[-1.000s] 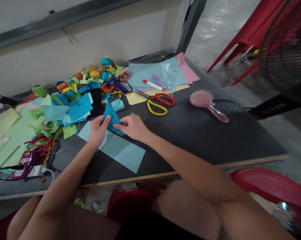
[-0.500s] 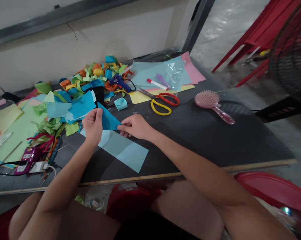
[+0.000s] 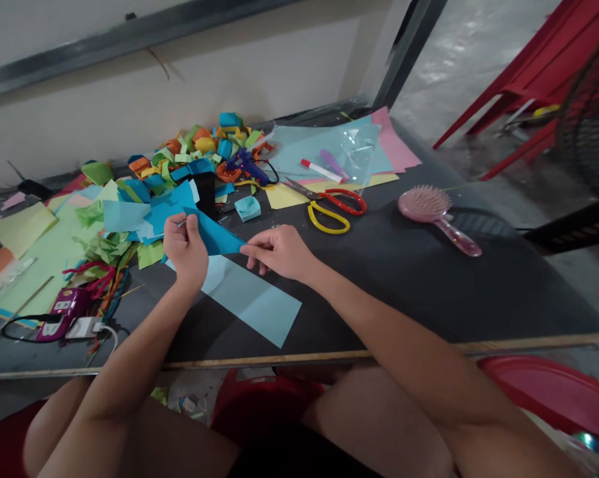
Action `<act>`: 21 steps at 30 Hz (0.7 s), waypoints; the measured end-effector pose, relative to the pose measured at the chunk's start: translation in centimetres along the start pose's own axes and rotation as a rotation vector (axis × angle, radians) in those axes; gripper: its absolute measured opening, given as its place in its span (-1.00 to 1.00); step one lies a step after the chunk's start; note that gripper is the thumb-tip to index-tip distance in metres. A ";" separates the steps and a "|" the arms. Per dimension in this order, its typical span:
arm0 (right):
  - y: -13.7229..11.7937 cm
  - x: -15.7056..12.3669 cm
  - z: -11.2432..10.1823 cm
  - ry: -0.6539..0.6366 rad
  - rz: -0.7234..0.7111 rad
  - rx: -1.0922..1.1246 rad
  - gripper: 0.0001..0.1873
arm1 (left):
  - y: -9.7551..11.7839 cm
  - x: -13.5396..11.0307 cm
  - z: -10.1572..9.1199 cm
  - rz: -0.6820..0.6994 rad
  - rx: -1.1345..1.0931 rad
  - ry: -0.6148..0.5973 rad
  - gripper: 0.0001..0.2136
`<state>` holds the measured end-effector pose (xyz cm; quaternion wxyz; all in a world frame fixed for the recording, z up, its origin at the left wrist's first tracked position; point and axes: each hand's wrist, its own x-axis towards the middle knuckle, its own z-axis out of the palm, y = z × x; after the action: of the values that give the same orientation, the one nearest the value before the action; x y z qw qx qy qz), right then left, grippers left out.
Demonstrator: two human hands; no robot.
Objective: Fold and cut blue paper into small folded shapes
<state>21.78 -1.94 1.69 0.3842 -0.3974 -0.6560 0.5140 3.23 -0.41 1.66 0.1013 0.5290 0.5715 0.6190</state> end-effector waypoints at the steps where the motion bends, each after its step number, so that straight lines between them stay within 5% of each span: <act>1: 0.0 -0.1 0.2 -0.024 0.014 0.009 -0.65 | 0.1 0.0 -0.1 0.010 0.019 -0.002 -0.62; 7: 0.2 -0.4 0.7 -0.079 0.052 -0.066 -0.46 | -0.7 0.4 -0.4 0.129 0.116 -0.033 -0.66; 11: 0.0 0.0 -1.3 0.262 0.021 -0.630 -0.56 | -1.8 0.6 -0.5 0.278 0.193 -0.135 -0.66; 13: 0.1 0.4 -3.1 0.439 0.134 -0.968 -0.69 | -1.9 0.7 -0.5 0.324 0.193 -0.207 -0.70; 16: 0.7 1.0 -5.7 0.509 0.457 -1.177 -0.56 | -1.5 0.8 -0.6 0.356 0.186 -0.295 -0.78; 18: 1.3 1.3 -7.0 0.424 0.675 -1.169 -0.54 | -1.3 0.9 -0.6 0.358 0.193 -0.316 -0.82; 21: 1.9 1.6 -8.2 0.355 0.684 -1.230 -0.54 | -1.3 0.8 -0.7 0.385 0.203 -0.314 -0.83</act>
<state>28.88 2.84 1.41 0.0096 -0.8019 -0.5932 0.0711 1.77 0.19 1.18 0.0158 0.7251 0.4967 0.4768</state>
